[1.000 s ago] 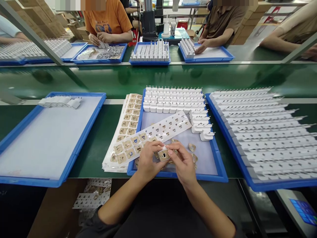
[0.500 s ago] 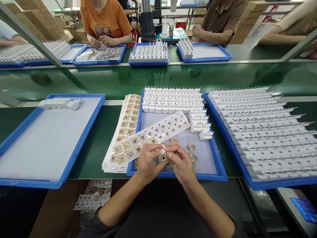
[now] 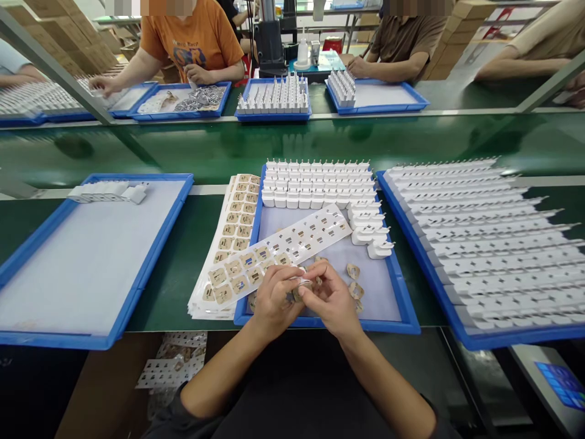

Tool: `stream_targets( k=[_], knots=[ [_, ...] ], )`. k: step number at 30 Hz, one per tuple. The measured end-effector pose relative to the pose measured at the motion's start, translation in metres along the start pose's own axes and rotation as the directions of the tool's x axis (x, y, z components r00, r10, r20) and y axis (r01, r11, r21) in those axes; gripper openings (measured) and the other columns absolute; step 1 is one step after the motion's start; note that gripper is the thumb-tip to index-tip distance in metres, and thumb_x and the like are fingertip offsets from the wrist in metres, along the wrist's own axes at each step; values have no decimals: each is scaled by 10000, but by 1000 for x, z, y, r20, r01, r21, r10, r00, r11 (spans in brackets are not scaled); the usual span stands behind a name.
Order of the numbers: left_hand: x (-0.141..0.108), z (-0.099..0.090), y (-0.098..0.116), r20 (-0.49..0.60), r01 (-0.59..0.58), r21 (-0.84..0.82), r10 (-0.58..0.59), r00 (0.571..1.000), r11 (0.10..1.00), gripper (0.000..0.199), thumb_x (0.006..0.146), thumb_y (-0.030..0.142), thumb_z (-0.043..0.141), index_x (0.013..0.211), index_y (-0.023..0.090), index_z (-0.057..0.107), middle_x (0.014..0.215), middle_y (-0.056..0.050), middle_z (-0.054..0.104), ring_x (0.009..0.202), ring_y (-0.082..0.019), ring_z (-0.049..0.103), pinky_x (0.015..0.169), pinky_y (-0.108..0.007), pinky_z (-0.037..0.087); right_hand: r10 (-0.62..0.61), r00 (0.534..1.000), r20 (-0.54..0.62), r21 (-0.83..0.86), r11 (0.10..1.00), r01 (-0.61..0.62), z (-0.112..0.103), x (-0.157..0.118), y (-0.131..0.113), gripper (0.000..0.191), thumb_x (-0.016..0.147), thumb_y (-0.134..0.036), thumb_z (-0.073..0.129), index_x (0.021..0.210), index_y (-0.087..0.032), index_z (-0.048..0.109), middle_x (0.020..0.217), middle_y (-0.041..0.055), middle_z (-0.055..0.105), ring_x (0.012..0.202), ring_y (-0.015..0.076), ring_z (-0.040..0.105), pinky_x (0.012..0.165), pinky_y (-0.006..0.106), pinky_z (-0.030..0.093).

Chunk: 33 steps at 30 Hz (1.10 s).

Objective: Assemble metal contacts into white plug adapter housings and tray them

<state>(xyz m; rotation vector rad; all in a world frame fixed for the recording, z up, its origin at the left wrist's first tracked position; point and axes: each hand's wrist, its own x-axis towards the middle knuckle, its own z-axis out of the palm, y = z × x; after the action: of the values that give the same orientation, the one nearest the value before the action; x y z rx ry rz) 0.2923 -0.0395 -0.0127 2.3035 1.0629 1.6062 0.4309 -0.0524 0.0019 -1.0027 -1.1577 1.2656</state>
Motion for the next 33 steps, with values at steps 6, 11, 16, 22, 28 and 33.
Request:
stream_targets(
  k=[6, 11, 16, 22, 28, 33],
  knots=[
    [-3, 1, -1, 9, 83, -70, -83, 997, 994, 329, 817, 183, 732, 1047, 218, 500, 984, -69, 690, 858, -184, 665, 751, -340, 538, -74, 989, 125, -151, 984, 93, -16, -1, -7, 157, 849, -241, 713, 991, -248, 647, 952, 24, 554, 847, 160, 571, 656, 256, 526],
    [-2, 0, 1, 26, 114, -39, -113, 993, 993, 342, 809, 266, 763, 1036, 233, 509, 971, -56, 696, 851, -185, 678, 748, -337, 549, -267, 955, 130, -412, 861, 297, -23, 2, -13, 80, 948, -178, 589, 978, -226, 646, 985, 62, 612, 896, 176, 623, 674, 270, 560],
    [-4, 1, 2, 42, 206, -50, -204, 978, 977, 302, 792, 208, 736, 981, 227, 501, 955, -49, 691, 867, -189, 681, 761, -333, 552, -603, 740, 299, -686, 403, 606, -20, -4, -9, 169, 912, -84, 600, 1036, -198, 620, 971, 89, 631, 857, 201, 617, 754, 339, 560],
    [-5, 1, -3, 101, 425, -104, -416, 904, 899, 333, 769, 241, 775, 1006, 220, 542, 1003, -58, 685, 918, -203, 675, 759, -318, 545, -560, 777, 287, -525, 586, 617, -30, -19, -10, 82, 946, -145, 550, 963, -215, 589, 878, 49, 646, 797, 181, 636, 713, 311, 550],
    [4, -15, 8, 166, 491, -132, -469, 867, 861, 386, 809, 261, 754, 1155, 228, 584, 1126, -76, 703, 1038, -224, 679, 881, -346, 554, -262, 941, 213, -803, 501, 322, -72, -2, 0, 156, 975, -308, 555, 965, -222, 684, 860, 38, 701, 743, 184, 662, 673, 293, 523],
    [12, -76, -19, -71, 549, 59, -545, 835, 834, 332, 800, 293, 760, 1097, 233, 623, 1142, -83, 700, 1038, -236, 657, 856, -359, 547, -334, 933, 134, -925, 296, 239, -91, 12, 14, 479, 980, -564, 433, 1018, -205, 747, 916, 77, 692, 621, 177, 646, 563, 305, 501]
  ],
)
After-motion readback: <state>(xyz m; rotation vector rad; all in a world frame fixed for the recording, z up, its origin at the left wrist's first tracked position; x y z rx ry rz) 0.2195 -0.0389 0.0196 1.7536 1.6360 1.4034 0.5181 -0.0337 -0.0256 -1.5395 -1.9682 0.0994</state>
